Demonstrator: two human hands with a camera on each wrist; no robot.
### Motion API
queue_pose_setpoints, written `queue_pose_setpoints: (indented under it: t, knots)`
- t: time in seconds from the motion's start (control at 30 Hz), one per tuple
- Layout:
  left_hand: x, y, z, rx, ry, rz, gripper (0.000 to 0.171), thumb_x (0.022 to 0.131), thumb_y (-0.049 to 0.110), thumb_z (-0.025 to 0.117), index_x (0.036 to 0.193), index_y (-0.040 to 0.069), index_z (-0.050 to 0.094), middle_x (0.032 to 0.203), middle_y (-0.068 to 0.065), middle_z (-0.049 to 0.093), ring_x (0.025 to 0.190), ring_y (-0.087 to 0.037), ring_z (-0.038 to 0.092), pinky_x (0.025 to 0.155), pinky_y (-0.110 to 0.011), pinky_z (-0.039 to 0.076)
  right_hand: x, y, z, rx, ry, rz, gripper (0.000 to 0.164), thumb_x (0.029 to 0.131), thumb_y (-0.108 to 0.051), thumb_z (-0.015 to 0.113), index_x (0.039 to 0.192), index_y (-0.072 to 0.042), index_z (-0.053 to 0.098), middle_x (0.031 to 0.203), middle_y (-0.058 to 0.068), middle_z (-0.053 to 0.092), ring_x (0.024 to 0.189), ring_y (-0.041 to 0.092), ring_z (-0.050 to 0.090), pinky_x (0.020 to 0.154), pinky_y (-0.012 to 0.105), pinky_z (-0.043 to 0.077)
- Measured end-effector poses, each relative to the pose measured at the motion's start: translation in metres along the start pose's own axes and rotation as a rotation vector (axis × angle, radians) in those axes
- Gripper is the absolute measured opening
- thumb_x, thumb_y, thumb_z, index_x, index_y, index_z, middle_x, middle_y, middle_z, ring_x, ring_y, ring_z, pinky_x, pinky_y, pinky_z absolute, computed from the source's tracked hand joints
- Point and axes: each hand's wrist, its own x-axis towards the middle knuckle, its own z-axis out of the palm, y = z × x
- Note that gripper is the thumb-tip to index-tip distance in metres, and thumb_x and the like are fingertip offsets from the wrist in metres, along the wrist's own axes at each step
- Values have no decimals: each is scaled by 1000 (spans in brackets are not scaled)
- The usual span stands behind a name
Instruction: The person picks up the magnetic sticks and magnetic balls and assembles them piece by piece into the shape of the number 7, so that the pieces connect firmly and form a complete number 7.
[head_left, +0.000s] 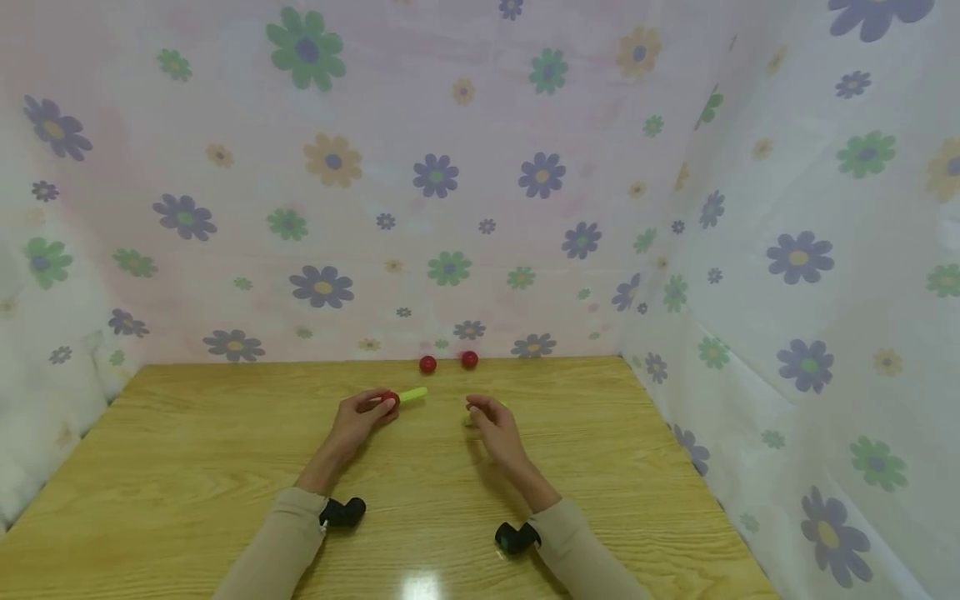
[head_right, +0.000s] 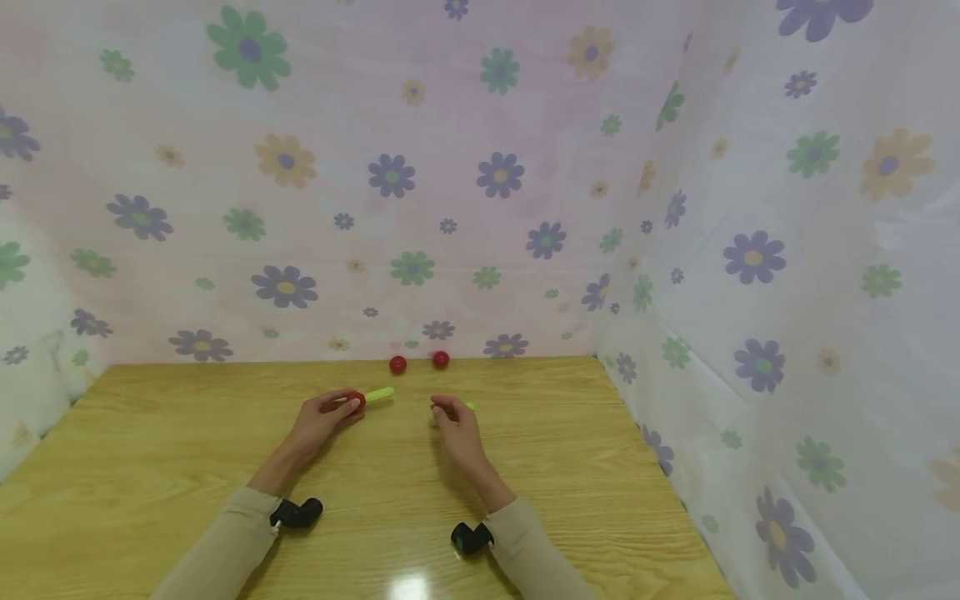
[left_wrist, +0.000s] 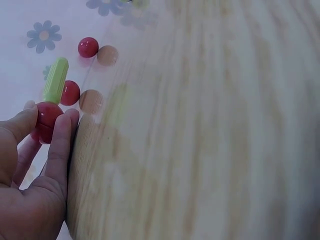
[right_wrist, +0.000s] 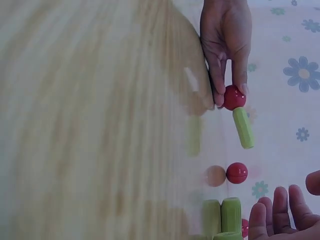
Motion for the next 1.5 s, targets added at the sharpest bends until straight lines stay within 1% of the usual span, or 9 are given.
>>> queue_pose_setpoints:
  t: [0.07,0.23,0.37,0.57,0.8,0.93,1.2,1.37,1.5]
  knots:
    - [1,0,1,-15,0,-10,43,99,-2,63,139,-14,52,119,-21,62,95,-18,73,89,-28,60,2,2,-1,-10,10,2,33,107,-6,47,133,13,55,131,33,58,124,45,55,101,50,53]
    - [0,2,4,-17,-2,-26,43,100,-2,61,140,-14,51,124,-25,59,96,-19,73,90,-28,60,12,7,-3,-30,66,1,31,106,-2,50,131,14,57,129,34,59,120,44,58,92,25,54]
    - [0,3,3,-7,5,-45,44,101,0,61,142,-12,51,127,-25,57,96,-17,72,90,-27,60,14,-9,-3,-45,90,-5,28,102,3,55,127,15,60,123,33,62,111,39,62,84,18,52]
    - [-2,5,1,-3,-1,-51,45,102,1,59,144,-12,48,130,-27,55,96,-14,71,92,-27,59,15,-31,-2,-47,92,41,29,101,1,57,128,11,61,126,29,62,110,31,61,88,23,53]
    - [-3,5,1,-11,-8,-55,45,103,-1,57,145,-11,47,131,-27,54,97,-15,71,93,-26,59,27,-36,-1,-6,84,16,31,100,2,56,129,15,58,129,32,59,116,42,59,99,39,54]
    - [-5,7,2,-13,-12,-48,45,103,0,57,145,-12,46,132,-29,53,101,-19,71,94,-28,58,36,-34,-2,-9,79,-4,32,100,4,56,129,18,56,130,35,56,116,46,57,102,44,54]
    - [-6,7,4,-3,-16,-22,47,102,1,59,145,-13,46,132,-30,54,100,-20,72,93,-27,59,72,6,-9,-87,107,-14,38,99,2,60,134,16,55,136,35,54,118,45,55,106,51,50]
    - [-7,7,4,2,-7,-13,47,102,1,59,145,-13,46,133,-32,54,99,-20,72,93,-27,59,83,14,-11,-128,133,-29,38,98,0,63,133,13,57,134,32,57,117,44,57,105,51,51]
    - [-8,5,4,-6,1,-12,46,102,1,59,144,-14,46,133,-32,53,99,-19,71,93,-27,59,87,20,-14,-131,137,12,40,98,-2,64,136,10,56,138,28,57,121,43,55,107,51,49]
